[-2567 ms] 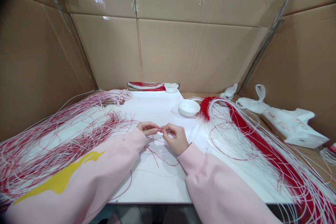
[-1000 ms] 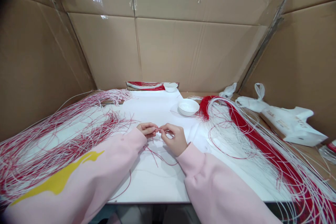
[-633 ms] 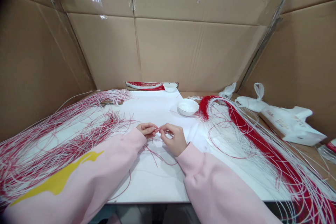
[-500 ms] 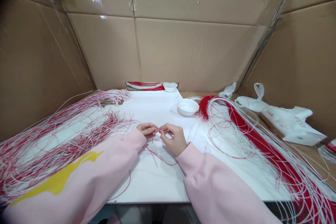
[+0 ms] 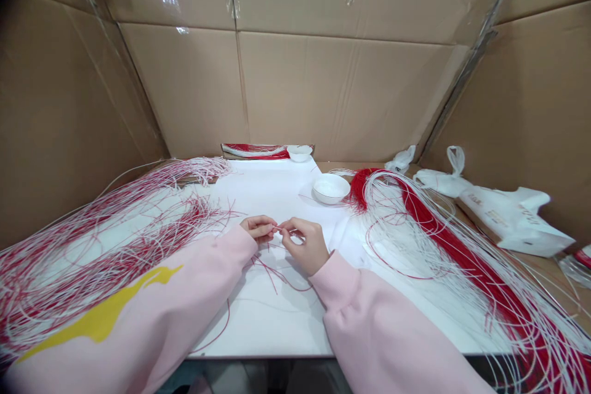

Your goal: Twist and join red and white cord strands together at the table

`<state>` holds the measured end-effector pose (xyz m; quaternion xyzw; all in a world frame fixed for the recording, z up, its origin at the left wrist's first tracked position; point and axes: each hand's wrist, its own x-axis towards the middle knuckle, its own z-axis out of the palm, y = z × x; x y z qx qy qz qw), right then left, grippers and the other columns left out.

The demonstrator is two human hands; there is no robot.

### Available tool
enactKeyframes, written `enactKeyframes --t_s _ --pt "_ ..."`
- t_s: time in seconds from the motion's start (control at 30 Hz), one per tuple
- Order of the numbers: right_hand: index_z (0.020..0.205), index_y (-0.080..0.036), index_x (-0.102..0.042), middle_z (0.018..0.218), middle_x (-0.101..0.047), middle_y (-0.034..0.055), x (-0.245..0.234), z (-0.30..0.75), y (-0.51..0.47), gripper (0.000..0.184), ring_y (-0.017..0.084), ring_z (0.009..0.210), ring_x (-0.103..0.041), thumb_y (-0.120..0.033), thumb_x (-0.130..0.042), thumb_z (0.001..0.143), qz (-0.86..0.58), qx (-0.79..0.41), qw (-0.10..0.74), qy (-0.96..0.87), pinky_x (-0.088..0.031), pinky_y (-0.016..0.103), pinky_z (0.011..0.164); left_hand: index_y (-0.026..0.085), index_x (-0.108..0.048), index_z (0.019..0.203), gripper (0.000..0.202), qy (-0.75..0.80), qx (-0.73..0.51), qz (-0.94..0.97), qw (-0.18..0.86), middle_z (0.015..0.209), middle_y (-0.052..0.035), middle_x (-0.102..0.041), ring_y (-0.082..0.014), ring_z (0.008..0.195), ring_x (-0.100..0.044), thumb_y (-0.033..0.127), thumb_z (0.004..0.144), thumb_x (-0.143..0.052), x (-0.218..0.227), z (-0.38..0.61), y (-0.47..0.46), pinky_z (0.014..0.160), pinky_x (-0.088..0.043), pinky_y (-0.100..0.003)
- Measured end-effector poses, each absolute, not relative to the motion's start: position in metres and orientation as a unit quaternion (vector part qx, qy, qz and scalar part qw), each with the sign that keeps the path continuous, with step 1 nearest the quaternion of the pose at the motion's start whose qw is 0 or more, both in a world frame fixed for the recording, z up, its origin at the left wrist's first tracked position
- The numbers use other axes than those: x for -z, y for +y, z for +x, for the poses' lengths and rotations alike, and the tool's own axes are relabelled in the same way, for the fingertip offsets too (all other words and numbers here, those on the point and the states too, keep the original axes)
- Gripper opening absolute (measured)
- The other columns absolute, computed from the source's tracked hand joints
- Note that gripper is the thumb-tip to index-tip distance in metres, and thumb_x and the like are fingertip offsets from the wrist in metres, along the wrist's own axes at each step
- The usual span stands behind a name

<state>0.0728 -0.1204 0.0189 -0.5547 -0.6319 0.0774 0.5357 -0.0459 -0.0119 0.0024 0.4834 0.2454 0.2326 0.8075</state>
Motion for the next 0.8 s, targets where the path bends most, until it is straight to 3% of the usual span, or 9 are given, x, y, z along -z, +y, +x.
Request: enactKeyframes --t_s 0.8 --pt "0.066 -0.015 -0.059 0.071 -0.064 0.0028 -0.0207 0.0722 -0.1218 0.012 0.012 0.065 -0.059 -0.011 -0.049 0.072 -0.558 -0.069 0.526 -0.638 -0.047 0.019 0.057 0.012 -0.065 0.071 0.045 0.24 -0.219 0.483 0.813 0.063 -0.0004 -0.063 -0.0046 0.053 -0.053 0.033 0.035 -0.081 -0.0006 -0.0464 -0.0104 0.057 -0.042 -0.016"
